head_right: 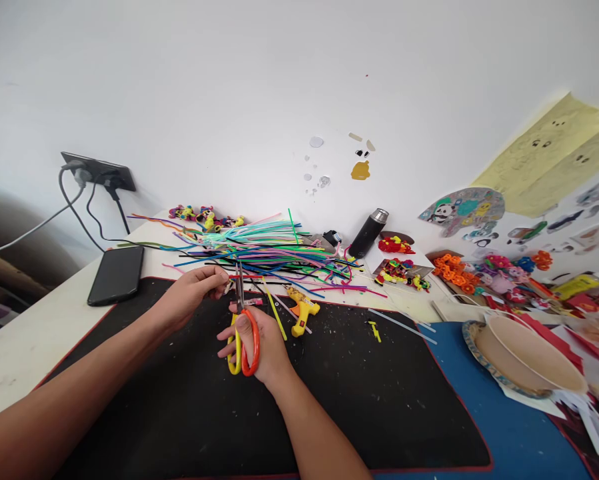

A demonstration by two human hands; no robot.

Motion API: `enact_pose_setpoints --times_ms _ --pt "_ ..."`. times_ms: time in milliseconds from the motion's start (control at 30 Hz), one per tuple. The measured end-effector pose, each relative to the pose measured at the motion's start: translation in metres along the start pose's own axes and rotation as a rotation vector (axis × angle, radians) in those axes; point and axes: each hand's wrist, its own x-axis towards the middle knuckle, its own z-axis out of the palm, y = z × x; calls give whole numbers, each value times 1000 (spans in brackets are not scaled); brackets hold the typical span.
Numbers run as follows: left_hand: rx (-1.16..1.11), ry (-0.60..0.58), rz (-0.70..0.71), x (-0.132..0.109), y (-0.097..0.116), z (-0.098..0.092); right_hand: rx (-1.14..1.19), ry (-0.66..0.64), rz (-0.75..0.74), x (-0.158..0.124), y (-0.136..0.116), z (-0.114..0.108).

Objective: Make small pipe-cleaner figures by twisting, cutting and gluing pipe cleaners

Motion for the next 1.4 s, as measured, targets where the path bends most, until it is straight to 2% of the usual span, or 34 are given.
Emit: enact_pose_setpoints --times_ms 367,700,1400 --pt "11 -10 -5 1 -2 -1 -28 -38 -15 -2 -3 0" --pt "35 -21 1 1 -6 -2 -84 22 -21 -4 -6 2" --pt "78 -27 -5 0 -6 1 -106 39 -41 -4 -3 3"
